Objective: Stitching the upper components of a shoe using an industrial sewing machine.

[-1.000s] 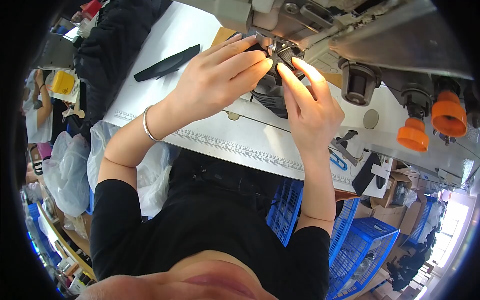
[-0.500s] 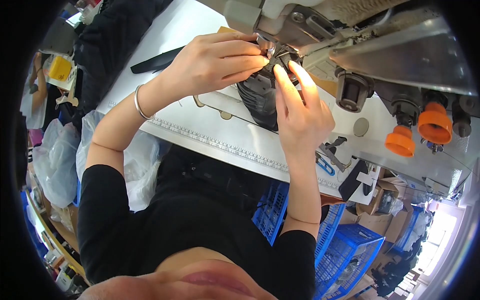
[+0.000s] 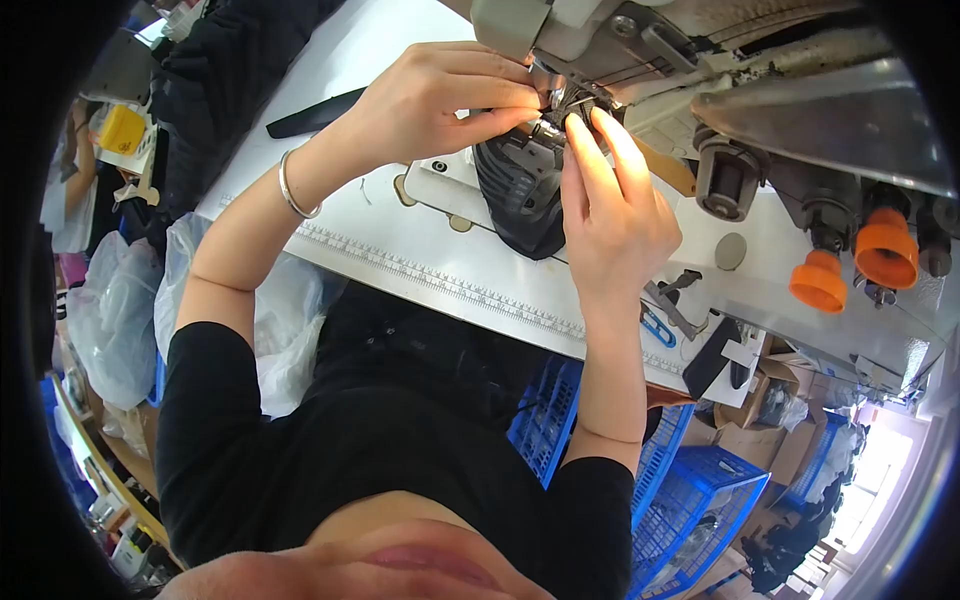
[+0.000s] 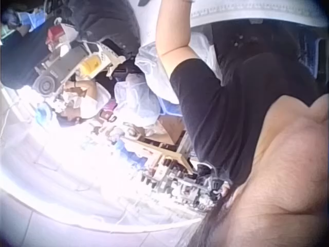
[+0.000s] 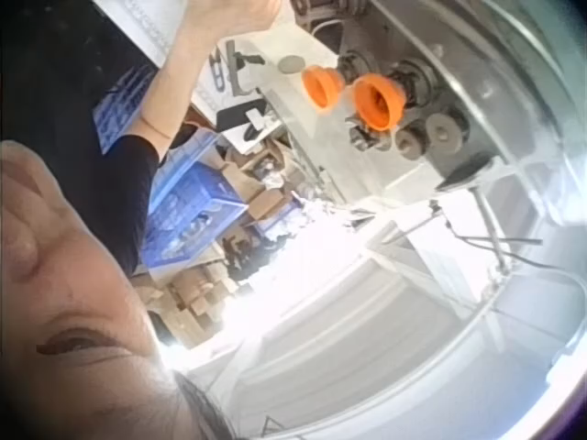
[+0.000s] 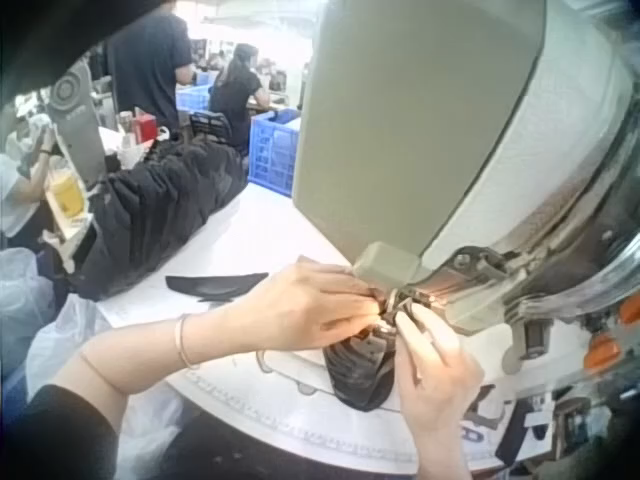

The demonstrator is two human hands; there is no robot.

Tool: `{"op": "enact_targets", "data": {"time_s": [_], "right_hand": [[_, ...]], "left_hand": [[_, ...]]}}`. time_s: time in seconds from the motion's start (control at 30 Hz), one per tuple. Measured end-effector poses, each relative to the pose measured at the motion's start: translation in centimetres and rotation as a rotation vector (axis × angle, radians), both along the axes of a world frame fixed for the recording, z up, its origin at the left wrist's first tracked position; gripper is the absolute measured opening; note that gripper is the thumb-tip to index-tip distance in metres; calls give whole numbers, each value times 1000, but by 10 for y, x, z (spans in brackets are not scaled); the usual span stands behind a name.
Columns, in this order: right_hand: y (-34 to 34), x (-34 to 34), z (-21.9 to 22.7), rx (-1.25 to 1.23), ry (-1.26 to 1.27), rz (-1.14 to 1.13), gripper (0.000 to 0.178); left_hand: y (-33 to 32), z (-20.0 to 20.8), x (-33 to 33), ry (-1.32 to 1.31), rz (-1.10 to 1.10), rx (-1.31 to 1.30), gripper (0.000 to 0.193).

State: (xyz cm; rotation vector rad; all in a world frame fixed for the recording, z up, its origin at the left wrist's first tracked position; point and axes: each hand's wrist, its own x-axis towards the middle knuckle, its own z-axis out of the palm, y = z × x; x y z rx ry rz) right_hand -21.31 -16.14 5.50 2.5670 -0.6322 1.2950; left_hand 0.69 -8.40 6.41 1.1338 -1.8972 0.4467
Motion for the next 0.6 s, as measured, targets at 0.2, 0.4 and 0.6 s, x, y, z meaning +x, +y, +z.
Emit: {"op": "enact_targets", "data": {"time_s": [0.2,0.4,0.6], "right_hand": [[-2,0,-2,-31,-33,14,28],[0,2,-1,-76,-1,-21,27],[12,0,-4,56,-15,-9,28]], "left_hand": [[-2,1,1,20,-38,-4,17],[-4,7,5,16,-72,13,15],[-8,-8,67,488,-180,510,11]]}}
